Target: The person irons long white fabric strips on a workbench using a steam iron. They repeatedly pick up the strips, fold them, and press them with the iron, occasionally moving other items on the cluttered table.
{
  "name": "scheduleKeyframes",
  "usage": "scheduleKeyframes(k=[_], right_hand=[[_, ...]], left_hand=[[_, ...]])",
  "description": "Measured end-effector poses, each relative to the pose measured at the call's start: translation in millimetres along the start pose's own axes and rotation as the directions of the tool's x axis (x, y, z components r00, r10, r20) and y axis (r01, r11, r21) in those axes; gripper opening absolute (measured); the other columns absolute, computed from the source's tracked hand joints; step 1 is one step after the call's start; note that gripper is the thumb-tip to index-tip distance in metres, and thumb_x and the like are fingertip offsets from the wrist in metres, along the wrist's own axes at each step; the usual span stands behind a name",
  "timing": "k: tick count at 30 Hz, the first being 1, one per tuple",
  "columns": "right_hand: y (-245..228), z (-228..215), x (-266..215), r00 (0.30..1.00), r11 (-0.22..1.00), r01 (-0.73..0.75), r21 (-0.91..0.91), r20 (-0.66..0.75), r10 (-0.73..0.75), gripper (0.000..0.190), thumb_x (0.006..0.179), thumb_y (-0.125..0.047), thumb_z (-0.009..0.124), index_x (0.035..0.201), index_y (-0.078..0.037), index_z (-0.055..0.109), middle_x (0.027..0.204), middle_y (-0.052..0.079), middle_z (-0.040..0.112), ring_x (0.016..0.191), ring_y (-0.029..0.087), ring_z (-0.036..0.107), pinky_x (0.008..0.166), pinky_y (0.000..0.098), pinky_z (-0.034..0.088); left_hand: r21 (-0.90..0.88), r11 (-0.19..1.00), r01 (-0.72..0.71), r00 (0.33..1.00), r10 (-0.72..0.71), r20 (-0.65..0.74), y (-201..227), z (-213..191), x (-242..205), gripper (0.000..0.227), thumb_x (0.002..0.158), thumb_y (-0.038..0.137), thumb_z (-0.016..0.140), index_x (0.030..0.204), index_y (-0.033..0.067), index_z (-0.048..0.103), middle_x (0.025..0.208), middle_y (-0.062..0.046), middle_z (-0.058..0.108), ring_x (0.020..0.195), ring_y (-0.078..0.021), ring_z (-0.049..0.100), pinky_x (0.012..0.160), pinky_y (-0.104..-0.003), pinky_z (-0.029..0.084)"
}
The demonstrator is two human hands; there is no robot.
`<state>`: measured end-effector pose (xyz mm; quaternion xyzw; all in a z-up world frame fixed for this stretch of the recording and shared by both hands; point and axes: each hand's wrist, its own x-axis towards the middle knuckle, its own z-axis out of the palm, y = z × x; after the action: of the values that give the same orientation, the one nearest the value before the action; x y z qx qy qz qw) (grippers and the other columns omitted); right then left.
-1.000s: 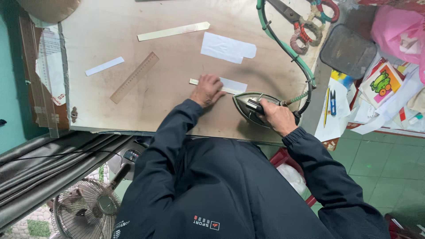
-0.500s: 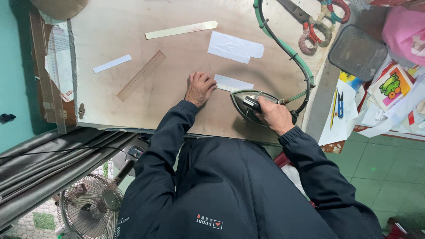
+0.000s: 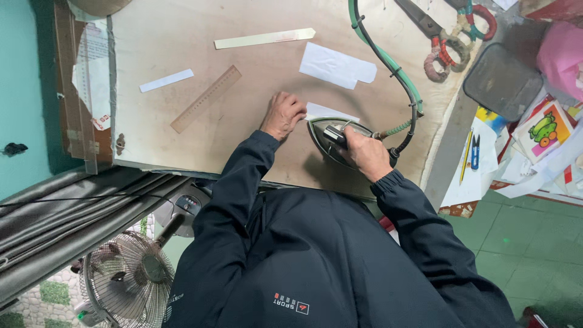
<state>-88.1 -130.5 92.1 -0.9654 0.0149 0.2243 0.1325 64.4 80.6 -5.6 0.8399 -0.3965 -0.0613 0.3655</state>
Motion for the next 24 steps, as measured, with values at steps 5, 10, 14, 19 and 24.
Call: scheduleKeyframes(k=[5,10,14,19,24], right_hand=[[-30.7,-30.5,3.3,1.000,0.998,-0.021,0.052,0.002,0.021,0.041,0.097,-0.046,0.059,0.105,-0.008,0.047,0.080,0.017,0.067,0.076,0.042,0.072,0.065,0.0560,0.058],[-32.8,-10.5,17.2,1.000,1.000,-0.009,0.022,-0.020,0.009,0.041,0.099,-0.049,0.054,0.105,-0.009,0.046,0.077,0.016,0.067,0.074,0.040,0.073,0.065,0.0555,0.059],[-37.7,5.3,27.3,0.998,0.999,-0.030,-0.018,-0.062,0.029,0.044,0.096,-0.054,0.053,0.105,-0.012,0.045,0.079,0.014,0.068,0.076,0.038,0.073,0.066,0.0546,0.059],[-45.0,-0.7,39.3,0.996,0.996,-0.077,0.047,0.054,0.074,0.041,0.094,-0.052,0.056,0.108,-0.016,0.042,0.086,0.011,0.069,0.085,0.035,0.073,0.074,0.0517,0.060],[-44.0,0.5,39.8,0.993,0.994,-0.090,0.069,0.080,0.085,0.031,0.096,-0.043,0.058,0.108,-0.018,0.044,0.089,0.006,0.070,0.088,0.030,0.074,0.076,0.0457,0.060]], left_hand=[[0.013,1.000,-0.008,0.998,0.007,0.056,-2.8,-2.2,4.0,0.012,0.092,0.037,0.067,0.092,0.0253,0.063,0.089,0.002,0.053,0.103,-0.0209,0.051,0.088,-0.039,0.041],[-0.051,0.999,-0.012,0.998,0.015,0.059,-8.2,-15.6,5.9,0.009,0.094,0.029,0.065,0.100,0.0232,0.064,0.092,0.001,0.057,0.102,-0.0230,0.054,0.088,-0.040,0.046],[-0.010,0.992,0.125,0.977,-0.125,-0.172,-39.4,-28.6,-8.1,0.019,0.102,0.023,0.050,0.113,0.0248,0.065,0.097,0.002,0.057,0.096,-0.0205,0.059,0.084,-0.034,0.050],[0.278,0.827,0.488,0.873,-0.453,-0.183,-76.3,-105.4,-55.6,0.025,0.098,0.016,0.065,0.120,0.0102,0.056,0.119,-0.010,0.049,0.112,-0.0315,0.051,0.097,-0.046,0.045],[0.309,0.764,0.566,0.823,-0.544,-0.163,-91.9,-119.2,-83.0,0.038,0.096,0.013,0.070,0.128,0.0059,0.051,0.119,-0.013,0.046,0.113,-0.0349,0.047,0.096,-0.048,0.041]])
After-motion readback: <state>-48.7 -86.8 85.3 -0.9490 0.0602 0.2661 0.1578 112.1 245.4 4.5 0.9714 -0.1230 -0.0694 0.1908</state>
